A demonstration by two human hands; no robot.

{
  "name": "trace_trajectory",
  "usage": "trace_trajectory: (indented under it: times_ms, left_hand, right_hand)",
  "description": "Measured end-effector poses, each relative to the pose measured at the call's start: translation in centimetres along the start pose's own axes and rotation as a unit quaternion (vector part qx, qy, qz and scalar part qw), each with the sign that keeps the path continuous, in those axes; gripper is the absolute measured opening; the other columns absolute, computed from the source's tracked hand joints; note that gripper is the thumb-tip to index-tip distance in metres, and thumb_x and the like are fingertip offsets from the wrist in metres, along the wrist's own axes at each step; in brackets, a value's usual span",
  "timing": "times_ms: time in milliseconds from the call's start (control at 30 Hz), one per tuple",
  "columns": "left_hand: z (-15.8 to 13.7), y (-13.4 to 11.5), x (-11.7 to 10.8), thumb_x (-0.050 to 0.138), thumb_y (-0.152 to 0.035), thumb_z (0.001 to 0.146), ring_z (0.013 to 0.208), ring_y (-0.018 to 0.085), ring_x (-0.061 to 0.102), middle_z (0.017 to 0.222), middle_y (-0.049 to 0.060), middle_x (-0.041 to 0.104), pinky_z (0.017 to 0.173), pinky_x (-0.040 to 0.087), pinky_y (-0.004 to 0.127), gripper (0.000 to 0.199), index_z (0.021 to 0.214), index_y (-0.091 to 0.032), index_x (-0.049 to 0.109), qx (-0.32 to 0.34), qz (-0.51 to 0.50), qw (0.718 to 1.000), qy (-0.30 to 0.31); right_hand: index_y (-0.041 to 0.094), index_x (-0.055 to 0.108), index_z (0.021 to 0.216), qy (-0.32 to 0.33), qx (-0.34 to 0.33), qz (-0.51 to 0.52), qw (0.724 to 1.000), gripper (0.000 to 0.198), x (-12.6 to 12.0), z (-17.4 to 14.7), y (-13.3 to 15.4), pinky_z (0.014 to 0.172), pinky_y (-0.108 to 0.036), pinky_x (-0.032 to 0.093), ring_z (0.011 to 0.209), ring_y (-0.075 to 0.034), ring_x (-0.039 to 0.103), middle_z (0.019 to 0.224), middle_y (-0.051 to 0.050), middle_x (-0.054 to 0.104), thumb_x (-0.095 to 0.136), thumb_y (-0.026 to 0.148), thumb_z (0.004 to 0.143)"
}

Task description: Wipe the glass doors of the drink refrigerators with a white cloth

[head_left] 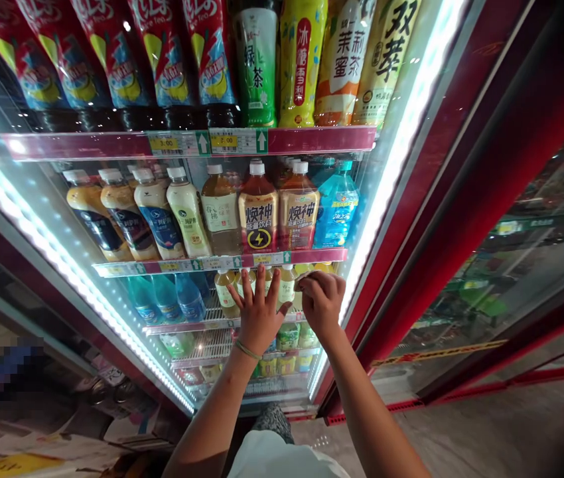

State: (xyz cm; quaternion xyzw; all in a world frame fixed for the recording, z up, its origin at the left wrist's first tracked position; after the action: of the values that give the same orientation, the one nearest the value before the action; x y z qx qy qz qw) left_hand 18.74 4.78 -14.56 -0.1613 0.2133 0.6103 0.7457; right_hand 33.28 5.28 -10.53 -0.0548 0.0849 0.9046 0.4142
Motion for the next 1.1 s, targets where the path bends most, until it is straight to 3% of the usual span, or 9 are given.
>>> trace_trajectory:
  times_ms: [100, 267, 433, 600, 767, 967, 1100]
  left_hand:
    - [0.0, 0.0, -0.1, 0.075, -0.059, 0.084, 0.16, 0.042, -0.004, 0.172, 0.015, 0.021, 0.124, -0.004, 0.074, 0.102, 0.165, -0.028, 0.021, -0.002, -0.001, 1.0, 0.0]
    - [-0.2, 0.7, -0.8, 0.074, -0.058, 0.085, 0.161, 0.04, 0.01, 0.169, 0.01, 0.031, 0.127, -0.002, 0.068, 0.09, 0.161, -0.037, 0.031, -0.018, -0.004, 1.0, -0.005]
    - [-0.4, 2.0, -1.8, 0.08, -0.056, 0.081, 0.159, 0.044, 0.015, 0.165, 0.013, 0.037, 0.125, 0.004, 0.071, 0.08, 0.152, -0.039, 0.049, -0.049, -0.007, 0.998, -0.039]
    - [-0.6, 3.1, -2.1, 0.073, -0.062, 0.084, 0.158, 0.041, 0.02, 0.161, 0.015, 0.042, 0.127, 0.003, 0.067, 0.073, 0.15, -0.036, 0.054, -0.031, 0.011, 0.998, -0.052]
    - [-0.9, 4.4, -2.2, 0.075, -0.062, 0.083, 0.154, 0.038, 0.033, 0.158, 0.011, 0.049, 0.128, 0.001, 0.064, 0.073, 0.149, -0.039, 0.054, -0.022, 0.012, 0.999, -0.029]
    - [-1.1, 5.4, -2.2, 0.07, -0.067, 0.085, 0.151, 0.034, 0.038, 0.155, 0.009, 0.053, 0.129, 0.002, 0.058, 0.072, 0.15, -0.04, 0.052, 0.001, 0.029, 0.999, -0.045]
    - [-1.0, 5.8, -2.0, 0.07, -0.068, 0.084, 0.15, 0.033, 0.039, 0.152, 0.009, 0.056, 0.129, 0.002, 0.055, 0.072, 0.149, -0.041, 0.053, 0.012, 0.026, 0.998, -0.06]
  right_hand:
    - [0.025, 0.068, 0.095, -0.042, 0.087, 0.003, 0.995, 0.026, -0.4, 0.1, -0.8, 0.091, -0.039, 0.041, 0.102, -0.02, 0.056, 0.104, -0.005, 0.061, 0.054, 0.004, 0.092]
    - [0.028, 0.071, 0.099, 0.042, -0.043, 0.001, 0.998, 0.024, 0.4, 0.4, 0.8, 0.09, -0.038, 0.042, 0.103, -0.021, 0.055, 0.109, -0.004, 0.066, 0.061, 0.008, 0.091]
    - [0.025, 0.069, 0.093, -0.031, 0.055, -0.013, 0.998, 0.022, -0.1, 1.0, 0.1, 0.091, -0.038, 0.042, 0.1, -0.02, 0.056, 0.102, -0.005, 0.062, 0.057, 0.006, 0.094]
    - [0.028, 0.07, 0.103, 0.055, -0.058, 0.008, 0.997, 0.022, 1.3, 0.5, 2.4, 0.091, -0.037, 0.043, 0.103, -0.022, 0.054, 0.11, -0.005, 0.067, 0.063, 0.009, 0.092]
    - [0.026, 0.069, 0.097, 0.001, 0.047, 0.006, 0.999, 0.023, 0.9, 0.1, 1.3, 0.09, -0.038, 0.041, 0.101, -0.02, 0.056, 0.103, -0.005, 0.062, 0.059, 0.006, 0.093]
    - [0.027, 0.069, 0.105, 0.035, -0.037, -0.023, 0.998, 0.021, 1.7, -0.5, 2.7, 0.091, -0.039, 0.04, 0.103, -0.023, 0.054, 0.108, -0.005, 0.067, 0.065, 0.01, 0.093]
    - [0.027, 0.068, 0.1, -0.008, 0.031, -0.027, 0.999, 0.022, 1.3, -0.3, 1.7, 0.091, -0.039, 0.04, 0.101, -0.021, 0.056, 0.107, -0.005, 0.063, 0.062, 0.007, 0.093]
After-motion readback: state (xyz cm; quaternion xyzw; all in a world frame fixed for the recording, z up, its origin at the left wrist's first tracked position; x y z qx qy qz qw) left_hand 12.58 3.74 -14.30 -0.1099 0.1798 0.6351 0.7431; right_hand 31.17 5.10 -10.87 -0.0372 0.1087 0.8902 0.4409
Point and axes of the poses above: each hand's wrist, its own z-axis towards the middle knuckle, its own x-axis out of the palm, y = z × x, the point moved 6 cm from there along z, towards the middle knuckle
